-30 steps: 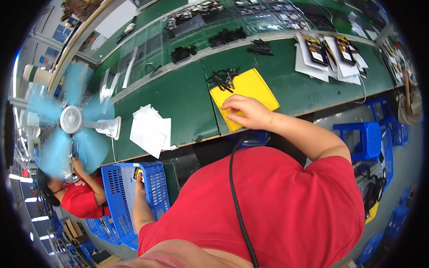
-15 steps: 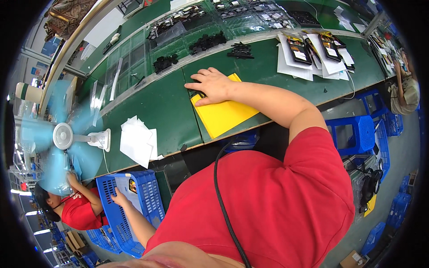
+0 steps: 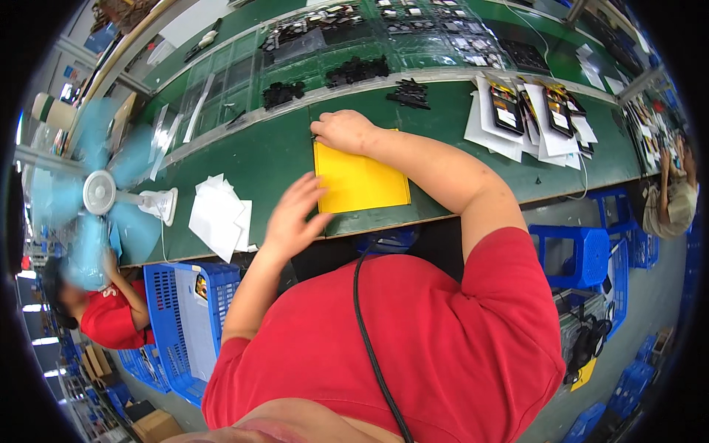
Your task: Assemble components of a digital camera or similar electronic device at a factory workstation.
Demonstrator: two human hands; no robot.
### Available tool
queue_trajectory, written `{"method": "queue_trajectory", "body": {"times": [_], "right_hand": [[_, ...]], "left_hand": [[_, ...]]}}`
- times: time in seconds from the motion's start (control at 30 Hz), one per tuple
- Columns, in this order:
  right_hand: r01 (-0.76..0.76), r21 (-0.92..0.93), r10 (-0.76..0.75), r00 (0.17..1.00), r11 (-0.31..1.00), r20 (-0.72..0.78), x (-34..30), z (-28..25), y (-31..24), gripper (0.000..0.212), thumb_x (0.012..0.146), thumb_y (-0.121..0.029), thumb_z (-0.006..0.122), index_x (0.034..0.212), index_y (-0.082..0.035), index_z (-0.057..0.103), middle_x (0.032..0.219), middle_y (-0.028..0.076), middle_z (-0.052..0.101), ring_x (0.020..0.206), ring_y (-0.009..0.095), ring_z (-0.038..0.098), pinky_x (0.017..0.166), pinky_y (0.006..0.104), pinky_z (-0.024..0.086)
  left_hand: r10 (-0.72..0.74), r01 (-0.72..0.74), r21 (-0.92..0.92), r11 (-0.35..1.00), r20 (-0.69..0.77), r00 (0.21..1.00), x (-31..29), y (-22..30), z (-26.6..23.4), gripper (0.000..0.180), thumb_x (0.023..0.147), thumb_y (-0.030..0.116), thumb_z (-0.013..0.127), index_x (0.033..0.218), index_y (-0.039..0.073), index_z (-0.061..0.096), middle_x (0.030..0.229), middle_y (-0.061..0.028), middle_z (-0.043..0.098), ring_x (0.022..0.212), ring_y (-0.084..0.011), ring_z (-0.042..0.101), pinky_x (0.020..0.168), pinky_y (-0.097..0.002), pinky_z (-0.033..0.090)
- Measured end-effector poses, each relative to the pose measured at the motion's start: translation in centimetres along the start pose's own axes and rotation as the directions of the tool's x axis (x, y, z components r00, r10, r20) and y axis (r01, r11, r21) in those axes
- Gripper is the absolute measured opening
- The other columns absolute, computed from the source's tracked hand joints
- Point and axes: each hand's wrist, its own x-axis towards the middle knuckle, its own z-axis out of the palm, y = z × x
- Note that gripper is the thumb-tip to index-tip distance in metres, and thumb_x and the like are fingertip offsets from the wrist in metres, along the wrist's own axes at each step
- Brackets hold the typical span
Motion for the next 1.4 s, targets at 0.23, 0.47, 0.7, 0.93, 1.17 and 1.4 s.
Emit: {"method": "queue_trajectory", "body": {"times": [0.23,0.47,0.7,0.93,1.17,1.4], "right_hand": [[-0.097,0.149,0.108,0.992,0.984,-0.069,0.4,0.1,1.4,0.020,0.087,-0.025,0.065,0.094,-0.007,0.066,0.093,0.013,0.068,0.088,0.033,0.067,0.078,0.0443,0.054],[0.035,0.401,0.100,0.945,0.915,-0.311,2.2,-3.3,-3.4,0.019,0.084,-0.020,0.071,0.096,-0.006,0.069,0.092,0.013,0.068,0.083,0.033,0.066,0.072,0.0395,0.054],[0.303,0.030,-0.284,0.920,0.953,-0.270,2.4,-2.3,-6.5,0.016,0.080,-0.024,0.065,0.081,-0.009,0.062,0.084,0.007,0.058,0.084,0.027,0.062,0.078,0.0440,0.052],[0.233,-0.010,-0.224,0.922,0.972,-0.315,1.7,-2.1,-6.9,0.020,0.079,-0.026,0.065,0.091,-0.010,0.067,0.091,0.007,0.063,0.096,0.028,0.062,0.091,0.0432,0.047],[0.154,0.200,-0.051,0.897,0.968,-0.440,-0.7,-5.5,-4.5,0.040,0.078,-0.023,0.073,0.113,-0.008,0.062,0.118,0.013,0.062,0.112,0.034,0.058,0.098,0.0447,0.046],[-0.509,-0.151,0.423,0.820,0.848,-0.387,-7.7,-5.9,8.1,0.071,0.077,-0.051,0.075,0.125,-0.002,0.056,0.128,0.019,0.055,0.119,0.035,0.054,0.100,0.0438,0.045]], "left_hand": [[0.012,-0.015,0.017,1.000,0.180,0.984,3.3,0.8,3.3,0.047,0.085,0.028,0.070,0.125,0.003,0.061,0.132,-0.0162,0.059,0.128,-0.0366,0.050,0.107,-0.0452,0.041],[-0.508,0.089,-0.850,-0.519,0.391,0.768,7.7,-2.1,1.2,0.073,0.096,0.065,0.038,0.139,0.007,0.042,0.136,-0.0129,0.052,0.124,-0.0309,0.051,0.106,-0.0532,0.038],[-0.439,-0.125,-0.777,-0.617,0.209,0.874,7.9,-4.3,2.7,0.046,0.098,0.046,0.037,0.127,0.015,0.056,0.135,-0.0075,0.055,0.125,-0.0266,0.052,0.106,-0.0448,0.041],[-0.509,-0.195,-0.785,-0.588,0.172,0.843,8.1,-7.3,4.5,0.034,0.099,0.039,0.041,0.116,0.016,0.060,0.123,-0.0052,0.060,0.120,-0.0262,0.054,0.102,-0.0429,0.044],[-0.684,-0.311,-0.711,-0.630,0.319,0.656,9.4,-8.1,3.3,0.033,0.095,0.034,0.048,0.096,0.008,0.067,0.086,-0.0071,0.063,0.079,-0.0201,0.060,0.075,-0.0328,0.054],[-0.745,-0.429,-0.729,-0.533,0.164,0.647,9.2,-14.7,-6.3,0.029,0.096,0.036,0.046,0.091,0.010,0.059,0.090,-0.0008,0.068,0.072,-0.0176,0.059,0.059,-0.0288,0.052]]}}
